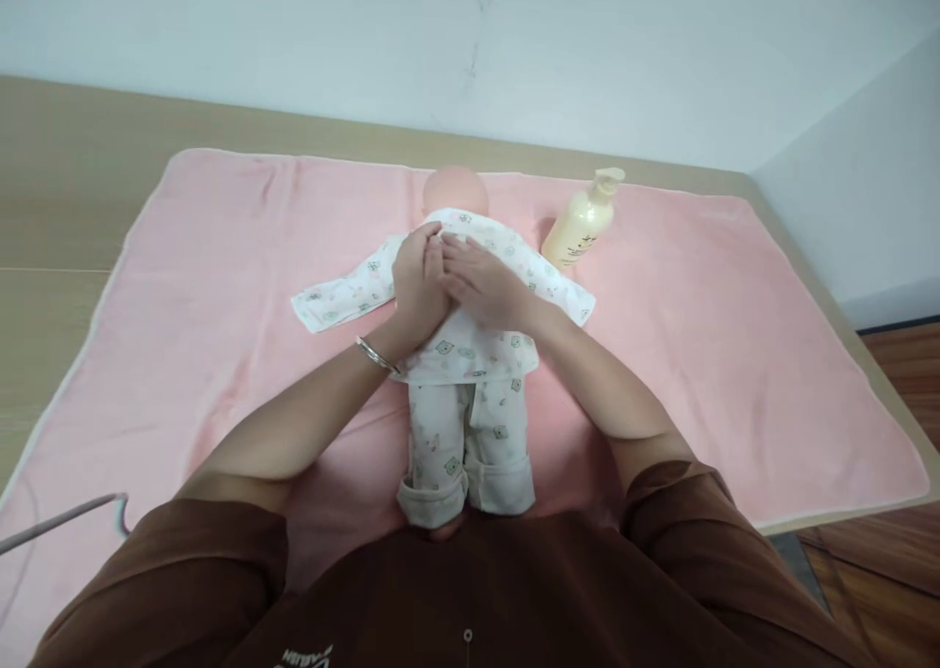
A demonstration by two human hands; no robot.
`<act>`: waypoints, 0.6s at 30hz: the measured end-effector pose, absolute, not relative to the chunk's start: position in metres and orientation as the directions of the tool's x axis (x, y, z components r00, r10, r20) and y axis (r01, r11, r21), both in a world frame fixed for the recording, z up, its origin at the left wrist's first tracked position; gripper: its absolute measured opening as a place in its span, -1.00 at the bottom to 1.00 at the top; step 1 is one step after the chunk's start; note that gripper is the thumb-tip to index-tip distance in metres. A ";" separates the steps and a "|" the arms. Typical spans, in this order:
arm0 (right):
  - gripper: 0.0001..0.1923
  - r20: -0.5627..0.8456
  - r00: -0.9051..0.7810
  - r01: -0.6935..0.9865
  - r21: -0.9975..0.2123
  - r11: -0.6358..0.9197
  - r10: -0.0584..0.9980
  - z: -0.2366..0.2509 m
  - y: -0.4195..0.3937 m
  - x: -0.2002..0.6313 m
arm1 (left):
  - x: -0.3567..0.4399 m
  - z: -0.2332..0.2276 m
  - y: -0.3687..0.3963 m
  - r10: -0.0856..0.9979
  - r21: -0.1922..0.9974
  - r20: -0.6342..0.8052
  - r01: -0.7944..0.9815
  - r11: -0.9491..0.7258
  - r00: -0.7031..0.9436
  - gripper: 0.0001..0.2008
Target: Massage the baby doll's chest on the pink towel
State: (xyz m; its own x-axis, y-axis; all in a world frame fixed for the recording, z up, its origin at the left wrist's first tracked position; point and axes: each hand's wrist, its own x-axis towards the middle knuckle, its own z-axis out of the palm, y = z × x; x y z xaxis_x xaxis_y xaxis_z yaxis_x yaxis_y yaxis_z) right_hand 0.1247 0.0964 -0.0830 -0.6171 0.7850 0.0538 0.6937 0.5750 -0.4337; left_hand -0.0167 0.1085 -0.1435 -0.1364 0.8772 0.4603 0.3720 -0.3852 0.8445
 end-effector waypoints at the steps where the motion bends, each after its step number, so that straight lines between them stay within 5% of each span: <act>1: -0.44 0.045 -0.601 0.706 -0.438 0.556 0.798 -0.086 0.104 0.131 | -0.016 -0.145 0.107 0.868 0.827 0.481 0.393 -0.402 -0.125 -0.44; 7: -0.34 0.108 -0.290 0.900 -0.306 0.310 0.951 -0.093 0.087 0.129 | -0.015 -0.143 0.098 0.865 0.836 0.476 0.388 -0.388 -0.161 -0.35; 13: -0.37 0.102 -0.544 0.788 -0.278 0.549 0.833 -0.093 0.080 0.120 | -0.017 -0.143 0.100 0.882 0.874 0.441 0.303 -0.380 -0.167 -0.33; 18: -0.36 0.089 -0.297 0.884 -0.351 0.309 0.951 -0.098 0.105 0.136 | -0.019 -0.148 0.101 0.861 0.841 0.485 0.353 -0.410 -0.155 -0.30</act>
